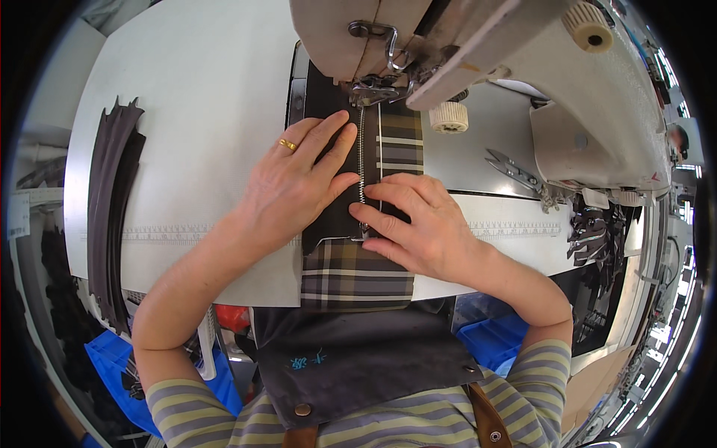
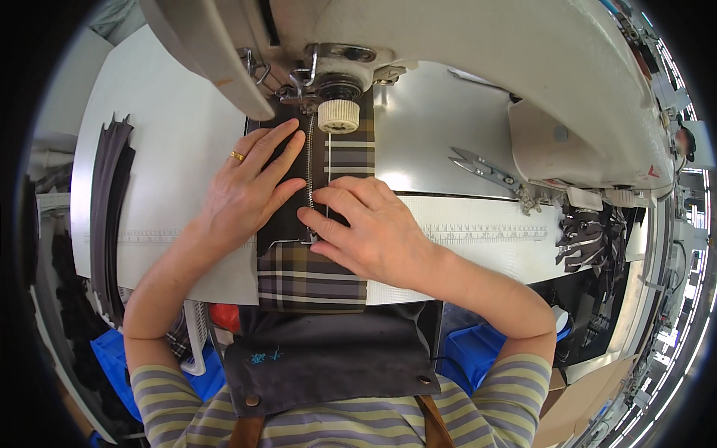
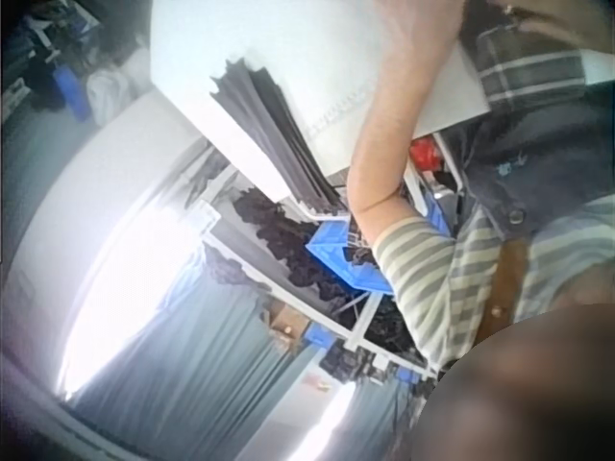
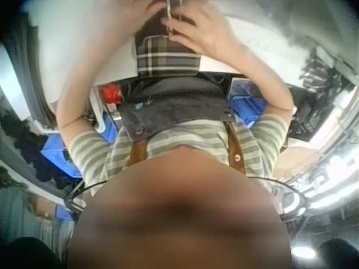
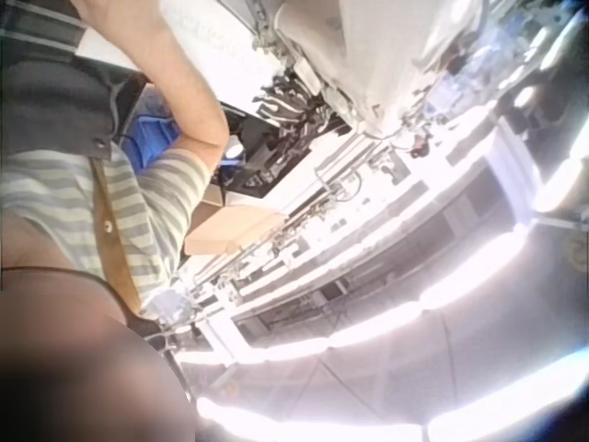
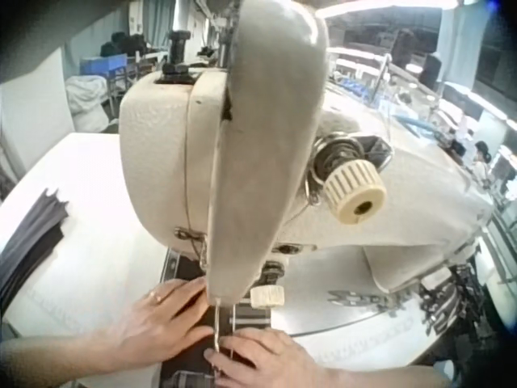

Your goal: Sewing a zipper onto a piece of plaid fabric using an industrial sewing machine.

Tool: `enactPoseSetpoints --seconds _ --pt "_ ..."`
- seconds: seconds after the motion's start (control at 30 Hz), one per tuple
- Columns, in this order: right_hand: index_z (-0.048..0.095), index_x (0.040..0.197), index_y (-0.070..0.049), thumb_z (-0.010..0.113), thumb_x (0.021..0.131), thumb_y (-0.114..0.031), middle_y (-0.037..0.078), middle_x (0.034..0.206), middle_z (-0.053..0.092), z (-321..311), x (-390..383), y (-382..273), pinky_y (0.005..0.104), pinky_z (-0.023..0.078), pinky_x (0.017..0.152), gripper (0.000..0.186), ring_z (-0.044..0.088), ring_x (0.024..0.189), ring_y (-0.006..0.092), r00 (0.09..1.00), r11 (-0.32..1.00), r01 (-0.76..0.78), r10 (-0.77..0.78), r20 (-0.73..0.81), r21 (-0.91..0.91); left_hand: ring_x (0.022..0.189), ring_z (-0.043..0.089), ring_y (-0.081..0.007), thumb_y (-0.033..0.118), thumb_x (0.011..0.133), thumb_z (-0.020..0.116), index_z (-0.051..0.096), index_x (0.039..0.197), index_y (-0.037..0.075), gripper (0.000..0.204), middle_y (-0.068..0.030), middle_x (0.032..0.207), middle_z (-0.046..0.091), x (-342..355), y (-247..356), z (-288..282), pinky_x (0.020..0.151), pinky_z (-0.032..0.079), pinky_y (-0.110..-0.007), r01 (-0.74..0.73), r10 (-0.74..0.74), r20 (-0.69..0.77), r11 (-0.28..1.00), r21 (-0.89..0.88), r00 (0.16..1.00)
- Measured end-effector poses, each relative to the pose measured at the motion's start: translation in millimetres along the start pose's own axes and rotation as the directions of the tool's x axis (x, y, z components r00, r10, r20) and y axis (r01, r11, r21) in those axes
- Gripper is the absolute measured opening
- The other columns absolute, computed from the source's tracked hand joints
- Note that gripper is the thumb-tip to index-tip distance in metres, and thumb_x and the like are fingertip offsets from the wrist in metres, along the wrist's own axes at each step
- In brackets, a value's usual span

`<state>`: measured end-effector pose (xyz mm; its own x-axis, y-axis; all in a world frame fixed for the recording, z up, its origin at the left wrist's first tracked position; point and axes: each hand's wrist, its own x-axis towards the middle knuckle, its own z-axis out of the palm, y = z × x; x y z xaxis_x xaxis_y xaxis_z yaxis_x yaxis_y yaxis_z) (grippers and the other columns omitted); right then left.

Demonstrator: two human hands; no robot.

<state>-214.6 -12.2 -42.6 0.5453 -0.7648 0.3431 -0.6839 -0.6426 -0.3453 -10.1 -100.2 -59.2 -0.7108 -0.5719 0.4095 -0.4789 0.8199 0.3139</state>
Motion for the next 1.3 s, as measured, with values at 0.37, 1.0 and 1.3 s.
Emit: enactPoseSetpoints --seconds 0.37,1.0,1.3 --pt "0.066 0.109 -0.012 0.076 0.074 -0.021 0.005 0.108 0.057 1 22 34 0.0361 0.047 0.083 0.037 0.052 0.101 0.0261 0.998 1.000 0.001 0.000 -0.067 0.013 0.115 0.053 -0.0300 0.010 0.084 0.065 0.055 0.127 -0.004 0.046 -0.0145 0.136 0.052 3 -8 1 0.095 0.047 -0.038 -0.024 0.024 0.009 1.000 0.002 1.000" --pt "0.069 0.107 -0.010 0.072 0.074 -0.009 0.008 0.109 0.061 13 28 40 0.0367 0.050 0.077 0.033 0.059 0.096 0.0273 0.984 0.989 -0.012 -0.015 -0.175 -0.150 0.096 0.062 -0.0286 0.004 0.079 0.069 0.072 0.107 0.006 0.028 -0.0102 0.115 0.065 13 -24 -3 0.084 0.051 -0.036 -0.039 0.025 -0.071 0.977 -0.208 0.997" --pt "0.069 0.107 -0.011 0.068 0.077 -0.009 0.008 0.093 0.065 17 36 53 0.0397 0.046 0.081 0.030 0.059 0.091 0.0283 0.965 0.988 -0.095 0.062 -0.253 -0.121 0.085 0.061 -0.0260 0.006 0.081 0.067 0.073 0.098 0.006 0.018 -0.0067 0.098 0.066 33 -39 7 0.072 0.052 -0.035 -0.093 0.057 -0.174 0.974 -0.208 0.983"
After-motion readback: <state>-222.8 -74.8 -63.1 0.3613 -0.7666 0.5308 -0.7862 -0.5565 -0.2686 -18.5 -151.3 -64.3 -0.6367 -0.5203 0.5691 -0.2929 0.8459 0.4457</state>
